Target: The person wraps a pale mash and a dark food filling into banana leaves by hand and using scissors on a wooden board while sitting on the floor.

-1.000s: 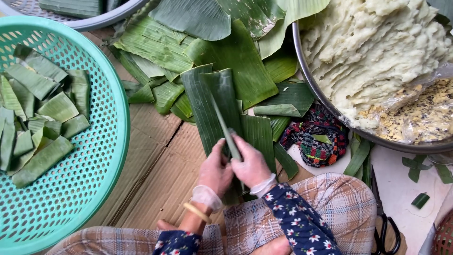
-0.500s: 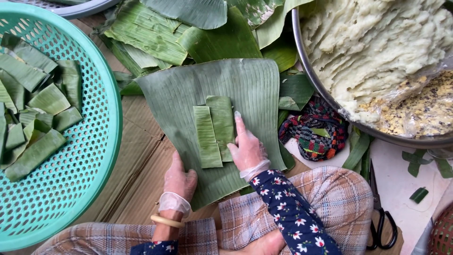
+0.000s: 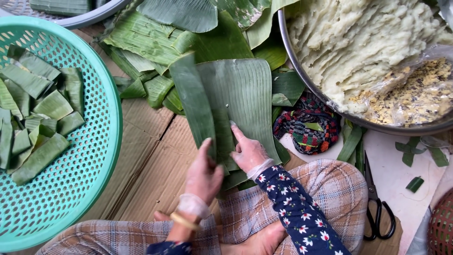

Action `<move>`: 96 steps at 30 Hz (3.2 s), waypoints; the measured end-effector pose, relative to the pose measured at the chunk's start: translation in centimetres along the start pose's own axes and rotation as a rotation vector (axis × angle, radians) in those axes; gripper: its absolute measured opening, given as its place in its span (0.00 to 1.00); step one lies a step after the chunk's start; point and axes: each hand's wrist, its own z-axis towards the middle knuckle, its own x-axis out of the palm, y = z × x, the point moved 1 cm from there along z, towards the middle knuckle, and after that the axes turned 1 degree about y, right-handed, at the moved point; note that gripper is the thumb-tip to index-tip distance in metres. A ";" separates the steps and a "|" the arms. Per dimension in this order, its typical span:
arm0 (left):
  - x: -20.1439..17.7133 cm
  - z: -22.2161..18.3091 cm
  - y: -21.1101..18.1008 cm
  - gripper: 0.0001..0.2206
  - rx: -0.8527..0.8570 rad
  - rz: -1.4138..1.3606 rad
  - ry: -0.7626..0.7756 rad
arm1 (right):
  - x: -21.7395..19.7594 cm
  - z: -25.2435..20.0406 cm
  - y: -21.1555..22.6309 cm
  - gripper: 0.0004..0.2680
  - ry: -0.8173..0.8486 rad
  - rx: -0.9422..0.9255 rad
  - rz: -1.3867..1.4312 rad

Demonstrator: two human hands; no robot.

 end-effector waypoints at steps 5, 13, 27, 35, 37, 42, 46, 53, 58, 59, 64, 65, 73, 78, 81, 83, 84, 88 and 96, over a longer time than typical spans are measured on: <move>2.7 1.7 -1.4 0.35 -0.119 0.206 0.167 | -7.3 -3.9 1.2 0.32 -0.233 0.087 -0.091; 3.3 2.3 0.4 0.29 -0.038 0.072 0.129 | -4.0 -4.6 1.4 0.29 -0.241 -0.060 0.345; -0.9 4.3 2.6 0.18 -0.232 -0.380 -0.241 | 4.5 0.2 0.7 0.29 -0.068 -0.208 0.233; 1.8 4.4 1.6 0.18 0.052 -0.600 -0.133 | 0.4 -4.9 0.1 0.22 -0.073 -0.464 0.184; 0.9 4.6 1.5 0.22 0.069 -0.690 -0.114 | -4.6 -9.4 -5.7 0.19 -0.254 -0.344 0.212; -2.2 2.3 -3.3 0.24 0.087 -0.818 0.112 | -13.6 -18.5 -18.5 0.10 -0.893 0.103 0.316; -2.5 0.6 -5.7 0.44 0.434 -0.647 0.179 | -8.1 -20.0 -32.6 0.27 -0.467 0.519 -0.042; -4.8 -1.0 -5.3 0.26 0.326 -0.483 0.201 | -4.7 -22.0 -36.8 0.35 -0.497 0.659 -0.123; -7.6 -0.8 -6.5 0.19 0.285 -0.408 0.222 | -5.2 -22.8 -33.8 0.30 -0.239 0.831 -0.174; -8.3 -0.5 -6.8 0.19 0.287 -0.390 0.242 | -6.0 -22.9 -32.5 0.30 -0.206 0.861 -0.136; -9.5 0.8 -4.6 0.12 0.321 -0.374 0.384 | -4.6 -25.6 -39.3 0.20 -0.267 0.742 0.671; -9.4 1.2 -3.8 0.10 0.359 -0.375 0.424 | -3.8 -26.0 -41.2 0.21 -0.299 0.621 0.879; -7.6 1.7 -3.3 0.08 0.360 -0.447 0.669 | -11.6 -25.9 -21.9 0.34 -0.158 0.155 0.661; -7.7 1.7 -4.2 0.13 0.415 -0.397 0.892 | -15.3 -23.8 -13.7 0.48 -0.067 -0.173 0.323; -7.8 1.1 -5.1 0.13 0.537 -0.377 0.932 | -15.5 -23.3 -12.6 0.51 0.029 -0.052 0.433; -7.9 0.9 -5.9 0.11 0.494 -0.387 0.916 | -15.6 -23.3 -13.0 0.26 -0.021 0.217 0.666; -7.9 0.8 -6.0 0.11 0.488 -0.388 0.914 | -15.6 -23.2 -13.2 0.26 -0.014 0.218 0.666; -6.7 0.4 -6.6 0.10 0.473 -0.351 0.986 | -15.3 -22.9 -14.0 0.28 -0.045 0.133 0.408; -4.9 -0.2 -6.3 0.14 0.595 -0.246 1.140 | -15.1 -21.8 -13.5 0.15 -0.059 0.041 0.456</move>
